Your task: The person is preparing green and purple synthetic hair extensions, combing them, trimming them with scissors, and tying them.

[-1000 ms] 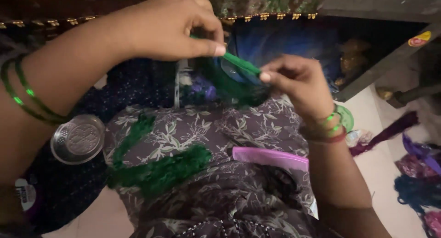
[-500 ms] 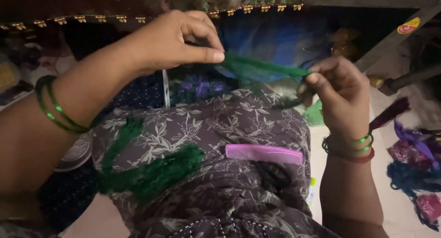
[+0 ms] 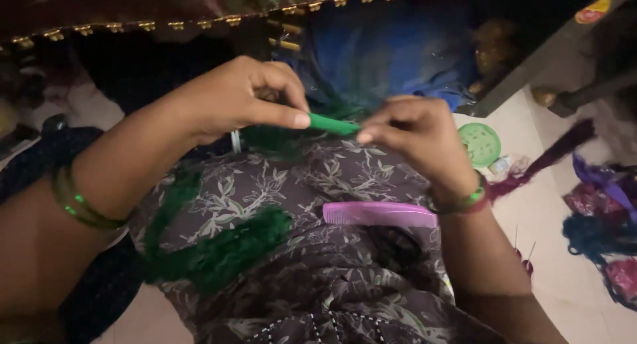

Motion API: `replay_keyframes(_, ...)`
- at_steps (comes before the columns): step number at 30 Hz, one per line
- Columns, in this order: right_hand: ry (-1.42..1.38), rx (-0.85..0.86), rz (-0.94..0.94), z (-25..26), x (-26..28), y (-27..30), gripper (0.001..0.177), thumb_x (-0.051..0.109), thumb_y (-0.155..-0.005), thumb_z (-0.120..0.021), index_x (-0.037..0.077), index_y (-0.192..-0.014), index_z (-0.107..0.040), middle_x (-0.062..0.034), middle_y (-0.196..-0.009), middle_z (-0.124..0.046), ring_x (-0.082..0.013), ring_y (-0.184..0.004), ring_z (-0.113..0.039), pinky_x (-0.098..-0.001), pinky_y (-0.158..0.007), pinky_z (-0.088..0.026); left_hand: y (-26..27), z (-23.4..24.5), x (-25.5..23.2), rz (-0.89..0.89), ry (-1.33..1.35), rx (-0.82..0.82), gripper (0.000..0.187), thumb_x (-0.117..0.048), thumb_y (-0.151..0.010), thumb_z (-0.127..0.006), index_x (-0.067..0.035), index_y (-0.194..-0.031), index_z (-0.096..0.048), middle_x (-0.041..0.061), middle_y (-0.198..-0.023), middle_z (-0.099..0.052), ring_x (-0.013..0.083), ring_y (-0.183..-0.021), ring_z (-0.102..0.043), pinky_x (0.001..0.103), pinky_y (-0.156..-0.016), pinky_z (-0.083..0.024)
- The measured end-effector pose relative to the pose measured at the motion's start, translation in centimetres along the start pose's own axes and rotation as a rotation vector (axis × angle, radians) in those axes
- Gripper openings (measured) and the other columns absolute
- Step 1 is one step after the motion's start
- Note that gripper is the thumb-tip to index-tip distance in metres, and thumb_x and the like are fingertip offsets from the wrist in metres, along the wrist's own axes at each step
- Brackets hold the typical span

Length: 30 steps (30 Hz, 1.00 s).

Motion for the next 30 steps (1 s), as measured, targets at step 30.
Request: replay_keyframes(30, -0.056, -0.322, -0.021, 3.5, -2.5, 0.9, 0.02, 0.011, -0.093, -0.08, 0.006, -0.111, -0.075, -0.0067, -0.115, -0.07, -0.0173, -0.104, -0.071, -0.0302, -0.093, -0.06, 0.9, -2.8, -6.6, -0.3, -0.766, -0.429, 0.013, -0.025, -0.096, -0.077, -0.013, -0.099, -0.079, 0.006, -0.08, -0.064, 0.0236, -0.069, -0.062, 0.038, -0.061, -0.048)
Point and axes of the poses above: each hand's wrist, its own y-axis away from the middle knuckle, its own z-axis out of the back of the hand, x = y × z, the point moved 4 cm from there along -y, towards the middle knuckle
